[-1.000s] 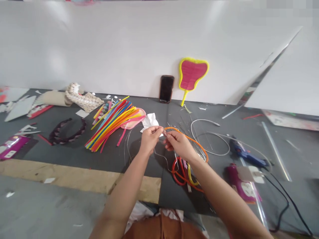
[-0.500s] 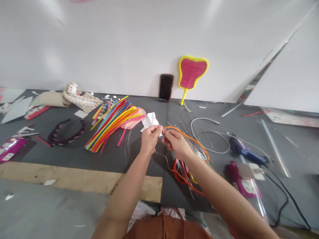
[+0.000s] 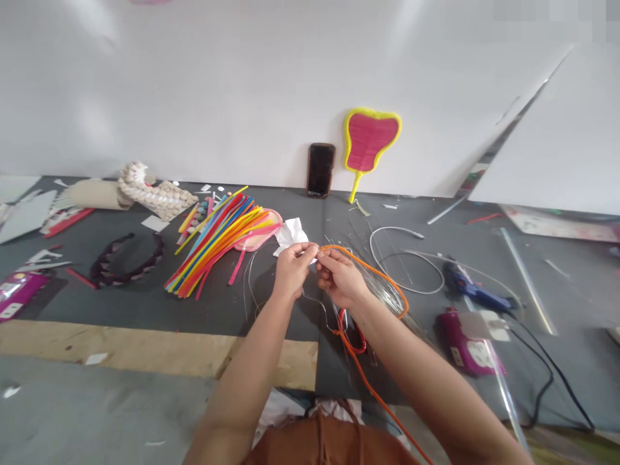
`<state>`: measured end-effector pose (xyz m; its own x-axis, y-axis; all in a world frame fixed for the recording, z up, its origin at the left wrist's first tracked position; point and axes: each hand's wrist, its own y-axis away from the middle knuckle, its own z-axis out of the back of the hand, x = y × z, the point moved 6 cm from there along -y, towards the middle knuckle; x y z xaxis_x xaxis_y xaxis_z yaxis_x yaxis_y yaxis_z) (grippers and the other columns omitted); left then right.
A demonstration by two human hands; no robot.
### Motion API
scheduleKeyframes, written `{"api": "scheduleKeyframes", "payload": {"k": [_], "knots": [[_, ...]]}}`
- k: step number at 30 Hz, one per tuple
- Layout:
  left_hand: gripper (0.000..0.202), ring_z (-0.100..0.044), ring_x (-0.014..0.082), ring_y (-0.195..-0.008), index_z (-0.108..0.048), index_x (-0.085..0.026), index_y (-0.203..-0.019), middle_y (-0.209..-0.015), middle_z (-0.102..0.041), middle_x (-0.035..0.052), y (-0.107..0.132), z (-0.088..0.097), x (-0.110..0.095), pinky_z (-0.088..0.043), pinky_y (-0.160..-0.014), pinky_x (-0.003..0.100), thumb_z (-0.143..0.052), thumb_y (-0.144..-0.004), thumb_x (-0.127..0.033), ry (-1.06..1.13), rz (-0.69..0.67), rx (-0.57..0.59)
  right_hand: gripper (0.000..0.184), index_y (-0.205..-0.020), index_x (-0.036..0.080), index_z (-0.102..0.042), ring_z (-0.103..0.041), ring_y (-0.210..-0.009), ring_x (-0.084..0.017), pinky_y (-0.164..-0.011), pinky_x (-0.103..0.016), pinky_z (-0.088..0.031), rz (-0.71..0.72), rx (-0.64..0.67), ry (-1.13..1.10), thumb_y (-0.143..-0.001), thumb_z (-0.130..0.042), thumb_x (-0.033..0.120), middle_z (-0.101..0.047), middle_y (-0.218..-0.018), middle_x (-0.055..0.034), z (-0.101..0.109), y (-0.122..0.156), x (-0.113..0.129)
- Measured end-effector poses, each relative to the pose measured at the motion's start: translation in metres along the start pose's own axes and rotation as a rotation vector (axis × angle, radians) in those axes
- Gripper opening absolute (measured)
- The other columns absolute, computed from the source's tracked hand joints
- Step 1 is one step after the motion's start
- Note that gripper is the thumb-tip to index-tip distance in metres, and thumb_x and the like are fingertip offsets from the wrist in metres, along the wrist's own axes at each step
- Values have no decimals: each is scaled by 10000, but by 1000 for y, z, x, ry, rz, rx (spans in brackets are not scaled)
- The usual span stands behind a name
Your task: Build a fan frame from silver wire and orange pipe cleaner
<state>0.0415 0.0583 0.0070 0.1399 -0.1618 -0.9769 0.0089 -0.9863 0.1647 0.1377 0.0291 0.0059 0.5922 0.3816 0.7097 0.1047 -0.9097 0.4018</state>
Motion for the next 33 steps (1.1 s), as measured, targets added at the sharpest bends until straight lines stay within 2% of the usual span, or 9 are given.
{"api": "scheduleKeyframes", "payload": {"k": [6,11,14,18,22,24,27,29,33], "knots": [[234,-273,30,-368,-654,-134,-784,-457,-408,-70,1,-2,-3,-206,-367,171,-644,-693,-349,-36,-21,8,246,-639,180,-482,-289,-384,-20,-341,-138,-194,48,-48,-16,-598,-704,280,-452,-488,86,-1,2,1],[241,-393,53,-425,-666,-137,-783,-532,-521,-35,0,-5,-6,-310,-425,181,-627,-692,-356,-38,-62,-7,220,-638,188,-474,-304,-383,-28,-342,-144,-207,83,-87,-32,-618,-679,265,-442,-478,88,-2,1,1],[268,-450,73,-453,-674,-136,-799,-560,-568,-17,-1,-3,-4,-348,-443,191,-632,-676,-371,-48,-55,-25,232,-641,183,-482,-316,-392,-26,-345,-141,-216,55,-50,-41,-615,-695,273,-456,-498,83,-3,0,-1],[297,-459,77,-430,-668,-136,-834,-529,-554,-26,-1,-2,-2,-342,-406,184,-633,-679,-386,-26,-24,-6,235,-711,183,-537,-394,-425,-43,-361,-148,-278,-10,-6,-59,-622,-713,310,-513,-540,62,-2,-3,-5],[334,-485,81,-437,-664,-132,-847,-535,-558,-19,2,-2,-4,-358,-399,180,-654,-661,-409,-14,-24,-5,254,-687,165,-552,-437,-475,-39,-430,-153,-372,21,-10,-53,-607,-740,316,-557,-598,42,2,-6,-2],[323,-480,77,-436,-667,-136,-844,-549,-571,-15,2,-3,-5,-348,-398,178,-657,-661,-402,-19,-36,-6,266,-668,158,-550,-427,-482,-37,-422,-148,-353,29,0,-29,-590,-749,316,-550,-604,40,3,-7,-1],[287,-481,84,-447,-674,-139,-835,-535,-571,-13,1,-4,-5,-349,-415,186,-637,-687,-381,-75,-80,-11,273,-638,169,-515,-381,-461,-44,-375,-151,-257,64,-14,26,-587,-731,328,-504,-564,55,4,-8,0],[268,-519,106,-496,-679,-143,-826,-554,-590,0,1,-4,-6,-384,-458,201,-626,-698,-372,-141,-123,-33,266,-620,181,-484,-339,-439,-48,-365,-167,-212,93,-52,67,-609,-697,340,-458,-527,69,4,-9,0],[241,-570,141,-610,-687,-162,-819,-666,-649,31,1,-4,-8,-423,-537,225,-607,-713,-363,-285,-198,-99,242,-611,202,-437,-282,-408,-57,-372,-195,-199,142,-160,126,-658,-630,339,-356,-469,91,5,-9,-2]]}}
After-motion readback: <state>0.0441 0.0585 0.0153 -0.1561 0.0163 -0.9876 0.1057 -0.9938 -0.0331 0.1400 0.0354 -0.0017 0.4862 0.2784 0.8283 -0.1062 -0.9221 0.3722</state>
